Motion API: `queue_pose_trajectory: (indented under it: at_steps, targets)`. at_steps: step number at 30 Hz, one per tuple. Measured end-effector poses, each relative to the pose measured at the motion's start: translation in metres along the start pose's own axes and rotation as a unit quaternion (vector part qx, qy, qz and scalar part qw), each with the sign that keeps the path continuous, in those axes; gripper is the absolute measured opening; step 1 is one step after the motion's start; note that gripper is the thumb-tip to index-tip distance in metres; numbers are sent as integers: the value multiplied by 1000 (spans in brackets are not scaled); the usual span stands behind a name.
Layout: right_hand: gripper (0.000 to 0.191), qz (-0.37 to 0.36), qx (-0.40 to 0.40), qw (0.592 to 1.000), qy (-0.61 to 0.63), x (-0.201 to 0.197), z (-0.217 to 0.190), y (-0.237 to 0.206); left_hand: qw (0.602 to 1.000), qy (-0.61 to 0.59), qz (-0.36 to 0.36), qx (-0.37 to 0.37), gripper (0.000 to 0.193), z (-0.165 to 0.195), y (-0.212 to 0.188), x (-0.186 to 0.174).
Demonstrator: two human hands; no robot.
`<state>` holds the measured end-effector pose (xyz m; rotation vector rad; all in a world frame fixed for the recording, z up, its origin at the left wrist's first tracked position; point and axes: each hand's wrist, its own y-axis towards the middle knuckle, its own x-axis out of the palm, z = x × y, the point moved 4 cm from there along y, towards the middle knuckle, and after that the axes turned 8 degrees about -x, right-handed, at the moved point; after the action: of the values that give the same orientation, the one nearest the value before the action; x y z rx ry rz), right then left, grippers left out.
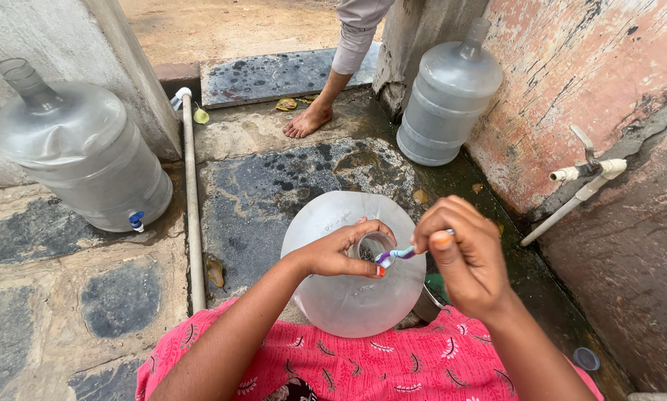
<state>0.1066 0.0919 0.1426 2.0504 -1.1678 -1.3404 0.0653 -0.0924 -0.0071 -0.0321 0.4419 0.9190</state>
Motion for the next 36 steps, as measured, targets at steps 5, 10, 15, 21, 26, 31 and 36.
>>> queue_pose_trajectory:
  at_steps: [5, 10, 15, 21, 26, 31, 36]
  targets:
    - [40, -56, 66, 996, 29, 46, 41, -5, 1000, -11, 9, -22, 67, -5, 0, 7]
    - [37, -68, 112, 991, 25, 60, 64, -19, 996, 20, 87, -5, 79, 1, -5, 7]
    - [35, -58, 109, 992, -3, 58, 68, -20, 933, 208, 278, 90, 88, 28, -11, 16]
    - [36, -83, 93, 992, 22, 56, 71, -19, 851, 263, 413, 190, 62, 48, -34, 34]
    - [40, -106, 83, 988, 70, 59, 69, -21, 870, 250, 353, 235, 52, 67, -45, 87]
    - [43, -61, 139, 987, 45, 62, 82, -18, 908, 203, 213, 298, 42, 62, -40, 136]
    - [46, -39, 154, 986, 56, 62, 96, -15, 921, 181, 139, 315, 32, 39, -31, 138]
